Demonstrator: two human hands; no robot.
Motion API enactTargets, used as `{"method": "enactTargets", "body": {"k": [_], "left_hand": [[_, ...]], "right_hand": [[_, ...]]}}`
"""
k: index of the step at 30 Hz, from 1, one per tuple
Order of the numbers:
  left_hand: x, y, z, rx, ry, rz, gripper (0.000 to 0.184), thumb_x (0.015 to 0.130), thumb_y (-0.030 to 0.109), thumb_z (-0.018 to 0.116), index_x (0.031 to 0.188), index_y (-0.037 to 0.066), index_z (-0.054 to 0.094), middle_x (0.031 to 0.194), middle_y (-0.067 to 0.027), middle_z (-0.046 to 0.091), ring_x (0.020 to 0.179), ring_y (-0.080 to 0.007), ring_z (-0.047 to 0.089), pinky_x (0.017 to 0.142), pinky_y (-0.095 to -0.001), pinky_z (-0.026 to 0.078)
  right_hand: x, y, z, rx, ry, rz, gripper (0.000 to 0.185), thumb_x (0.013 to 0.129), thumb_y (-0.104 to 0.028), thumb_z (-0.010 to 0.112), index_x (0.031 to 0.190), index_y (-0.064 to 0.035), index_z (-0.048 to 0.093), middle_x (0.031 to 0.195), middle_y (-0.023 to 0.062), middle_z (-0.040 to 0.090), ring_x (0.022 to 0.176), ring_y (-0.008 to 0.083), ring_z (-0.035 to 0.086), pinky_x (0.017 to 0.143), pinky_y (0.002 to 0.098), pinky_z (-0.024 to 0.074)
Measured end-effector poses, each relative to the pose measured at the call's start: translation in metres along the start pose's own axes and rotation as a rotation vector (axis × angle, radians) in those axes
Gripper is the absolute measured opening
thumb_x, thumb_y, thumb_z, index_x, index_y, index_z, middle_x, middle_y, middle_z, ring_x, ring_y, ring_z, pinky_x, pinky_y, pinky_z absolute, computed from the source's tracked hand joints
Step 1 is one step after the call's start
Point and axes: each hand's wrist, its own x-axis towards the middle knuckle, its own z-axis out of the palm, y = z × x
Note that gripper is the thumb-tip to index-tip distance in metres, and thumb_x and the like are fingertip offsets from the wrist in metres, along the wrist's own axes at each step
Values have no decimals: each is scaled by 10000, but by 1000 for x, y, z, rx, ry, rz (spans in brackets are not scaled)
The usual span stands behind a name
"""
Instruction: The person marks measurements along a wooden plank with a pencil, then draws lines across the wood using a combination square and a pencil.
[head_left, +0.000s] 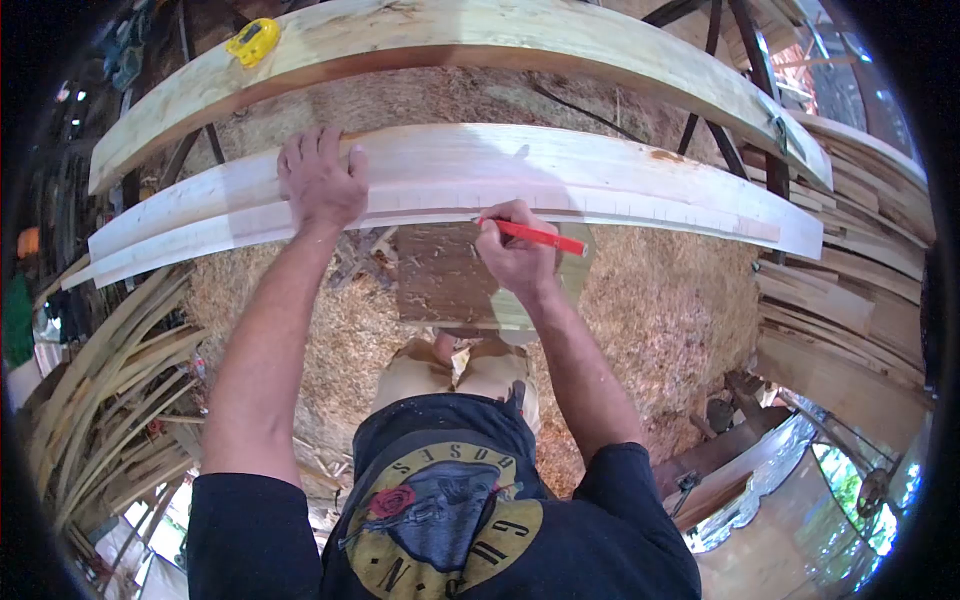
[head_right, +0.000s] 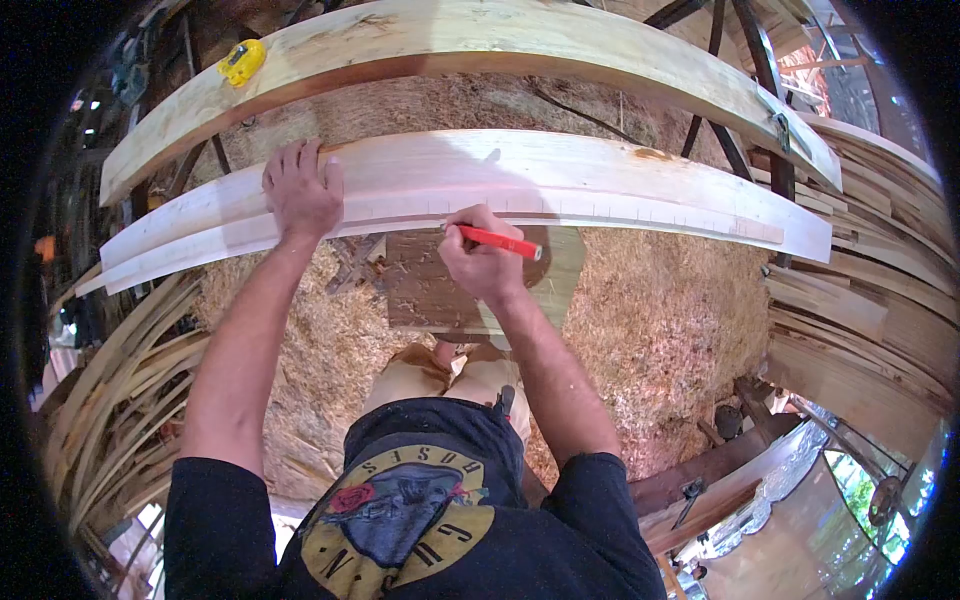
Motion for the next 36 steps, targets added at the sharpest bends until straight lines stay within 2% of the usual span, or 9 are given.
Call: {"method": "enactTargets", "body": {"k": [7,11,25,28,36], "left_hand": [[1,0,1,-8,16,4,465,934,408,607,1294,115,642,1352,-130,605,1334,-348,465,1190,-534,286],[0,3,-4,14,-76,-29,479,965,412,606,1354,134,632,1440,-117,585,1382,-345,452,1204,-534,281],[-2,1,0,35,-36,-24,481,965,419,598,1379,176,632,1446,-102,587,1389,-330,454,1207,-520,281],[-1,1,1,25,-28,-21,478,965,419,597,1377,179,633,1436,-100,593,1381,-331,461,1206,-519,281],[-1,1,0,3,0,-5,466,954,410,604,1353,172,645,1410,-98,598,1366,-330,466,1200,-522,289]], "right_hand": [[5,-1,17,-91,14,-131,112,825,5,726,879,-73,665,637,58,634,522,144,619,509,297,507],[4,4,19,-105,22,-140,134,814,18,734,873,-76,659,645,54,634,522,144,613,509,300,506],[5,5,20,-103,36,-206,172,813,31,739,904,-77,641,677,74,633,526,186,610,515,325,501],[5,6,20,-107,45,-184,153,823,-18,763,924,-105,688,635,48,638,536,148,619,541,306,517],[3,9,19,-95,12,-154,125,839,-27,748,915,-104,685,657,47,650,533,138,617,532,299,511]]}}
